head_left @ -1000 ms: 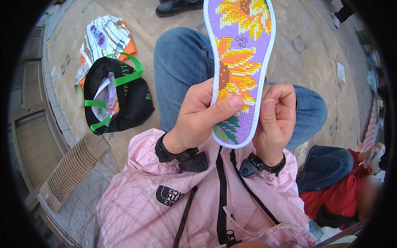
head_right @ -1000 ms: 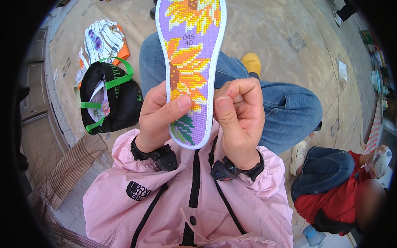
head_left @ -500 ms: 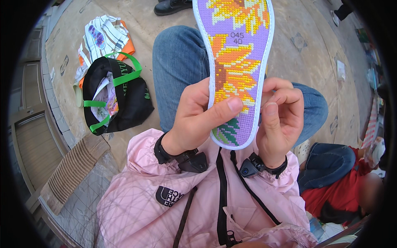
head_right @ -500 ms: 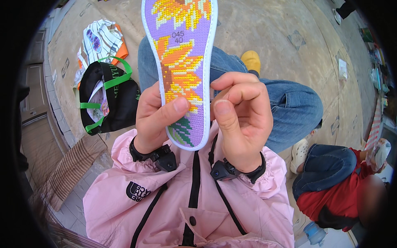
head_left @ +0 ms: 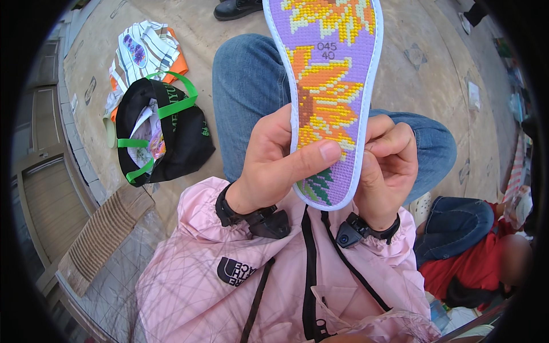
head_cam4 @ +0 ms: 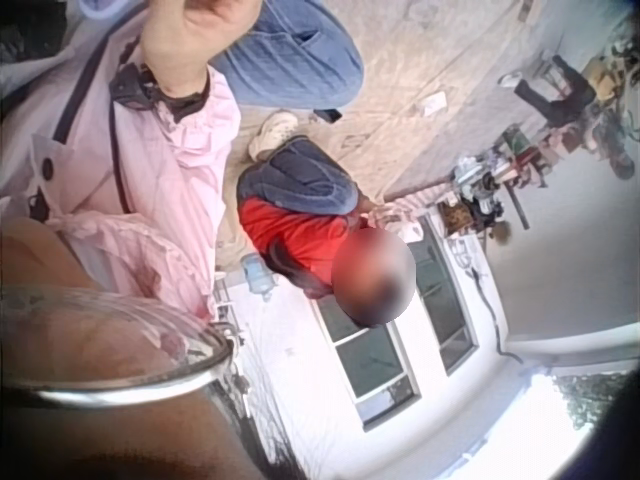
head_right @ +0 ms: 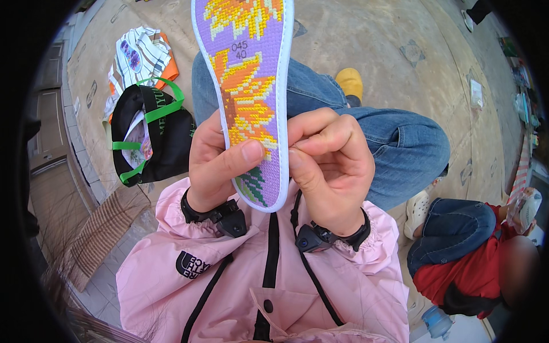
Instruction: The person sits on the floor and embroiders a floral pattern onto a shoe insole using a needle and thread. They retrieve thread from a nearby bag, thread the needle, and stitch the design onto the insole surface.
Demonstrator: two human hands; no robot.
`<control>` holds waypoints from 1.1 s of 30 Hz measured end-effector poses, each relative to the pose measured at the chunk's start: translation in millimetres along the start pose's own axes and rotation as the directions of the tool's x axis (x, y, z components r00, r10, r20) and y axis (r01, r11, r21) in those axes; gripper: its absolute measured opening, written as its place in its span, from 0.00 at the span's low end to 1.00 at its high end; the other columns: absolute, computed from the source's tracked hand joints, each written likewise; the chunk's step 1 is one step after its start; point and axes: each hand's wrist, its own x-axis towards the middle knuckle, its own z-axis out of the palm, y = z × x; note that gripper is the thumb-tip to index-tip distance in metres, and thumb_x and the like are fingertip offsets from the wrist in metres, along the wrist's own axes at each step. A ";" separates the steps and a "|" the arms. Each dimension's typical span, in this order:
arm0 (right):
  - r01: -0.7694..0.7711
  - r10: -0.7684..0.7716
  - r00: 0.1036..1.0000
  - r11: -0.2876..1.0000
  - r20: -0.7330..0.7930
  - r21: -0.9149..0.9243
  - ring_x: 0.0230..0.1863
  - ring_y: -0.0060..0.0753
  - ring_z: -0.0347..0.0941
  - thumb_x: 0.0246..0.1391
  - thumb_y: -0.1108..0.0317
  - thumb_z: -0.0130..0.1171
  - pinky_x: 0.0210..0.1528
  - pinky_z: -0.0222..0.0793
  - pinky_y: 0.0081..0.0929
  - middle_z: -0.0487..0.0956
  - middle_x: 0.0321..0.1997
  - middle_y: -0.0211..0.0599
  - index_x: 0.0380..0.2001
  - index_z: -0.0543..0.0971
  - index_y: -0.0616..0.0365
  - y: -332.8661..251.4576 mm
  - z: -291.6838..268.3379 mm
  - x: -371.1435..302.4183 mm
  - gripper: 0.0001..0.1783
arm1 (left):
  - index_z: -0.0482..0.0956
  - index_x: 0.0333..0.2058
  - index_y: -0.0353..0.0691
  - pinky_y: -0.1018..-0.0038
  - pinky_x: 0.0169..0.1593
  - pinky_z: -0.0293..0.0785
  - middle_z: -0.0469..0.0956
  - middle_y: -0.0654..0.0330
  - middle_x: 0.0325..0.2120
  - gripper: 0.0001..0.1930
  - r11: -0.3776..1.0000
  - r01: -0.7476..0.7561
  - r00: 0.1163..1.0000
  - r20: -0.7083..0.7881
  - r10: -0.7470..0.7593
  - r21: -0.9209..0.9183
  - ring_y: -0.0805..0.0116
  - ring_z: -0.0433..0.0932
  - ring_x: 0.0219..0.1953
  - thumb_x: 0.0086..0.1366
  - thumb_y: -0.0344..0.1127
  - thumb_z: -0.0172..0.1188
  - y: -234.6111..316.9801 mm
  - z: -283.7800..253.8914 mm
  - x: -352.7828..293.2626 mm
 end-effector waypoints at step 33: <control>0.050 -0.052 0.998 0.997 -0.026 -0.056 0.36 0.22 0.71 0.55 0.82 0.57 0.44 0.71 0.22 0.74 0.38 0.43 0.32 0.65 0.60 -1.4 5.6 3.6 0.11 | 0.74 0.50 0.32 0.78 0.50 0.70 0.79 0.61 0.45 0.17 1.000 0.022 1.000 -0.011 -0.021 0.023 0.78 0.75 0.45 0.65 0.31 0.62 2.5 3.7 -0.8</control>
